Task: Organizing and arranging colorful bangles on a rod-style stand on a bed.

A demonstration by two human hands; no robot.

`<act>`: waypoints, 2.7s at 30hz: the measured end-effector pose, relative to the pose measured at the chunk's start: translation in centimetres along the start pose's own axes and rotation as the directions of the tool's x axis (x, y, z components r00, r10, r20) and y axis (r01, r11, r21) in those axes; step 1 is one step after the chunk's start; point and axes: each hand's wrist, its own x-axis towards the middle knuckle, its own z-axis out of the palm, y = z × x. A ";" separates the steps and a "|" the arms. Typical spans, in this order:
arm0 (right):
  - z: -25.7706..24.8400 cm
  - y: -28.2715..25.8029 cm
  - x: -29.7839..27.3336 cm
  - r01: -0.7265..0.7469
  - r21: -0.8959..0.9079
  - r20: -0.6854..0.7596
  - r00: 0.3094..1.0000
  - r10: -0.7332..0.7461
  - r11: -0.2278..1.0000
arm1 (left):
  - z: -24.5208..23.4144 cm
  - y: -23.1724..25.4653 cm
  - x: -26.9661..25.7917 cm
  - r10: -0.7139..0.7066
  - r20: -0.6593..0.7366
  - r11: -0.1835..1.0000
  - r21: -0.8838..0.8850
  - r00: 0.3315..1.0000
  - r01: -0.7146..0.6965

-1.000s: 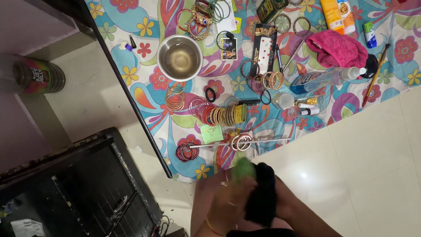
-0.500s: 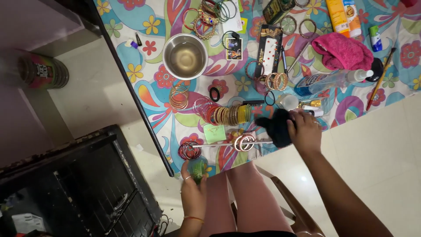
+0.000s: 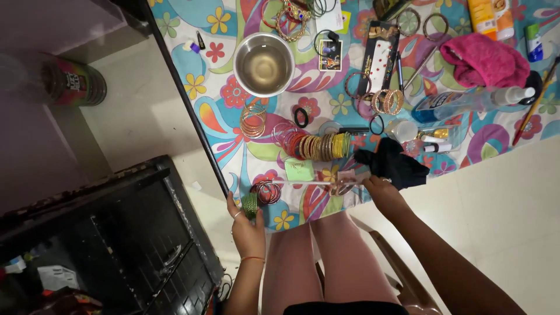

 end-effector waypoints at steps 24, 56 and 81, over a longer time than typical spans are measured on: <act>-3.5 -2.3 -0.4 0.053 0.035 -0.050 0.997 -0.051 0.998 | 3.8 3.5 -1.8 0.122 -0.068 0.939 -0.315 0.990 -0.137; -3.3 -3.7 0.4 -0.031 0.166 -0.057 0.998 0.041 0.986 | 13.4 0.7 13.9 0.165 0.008 0.838 -0.528 0.986 -0.136; -3.1 -3.4 -2.1 -0.171 0.429 0.056 0.985 0.163 0.887 | 13.8 2.3 15.7 0.291 0.445 0.671 -0.726 0.847 0.151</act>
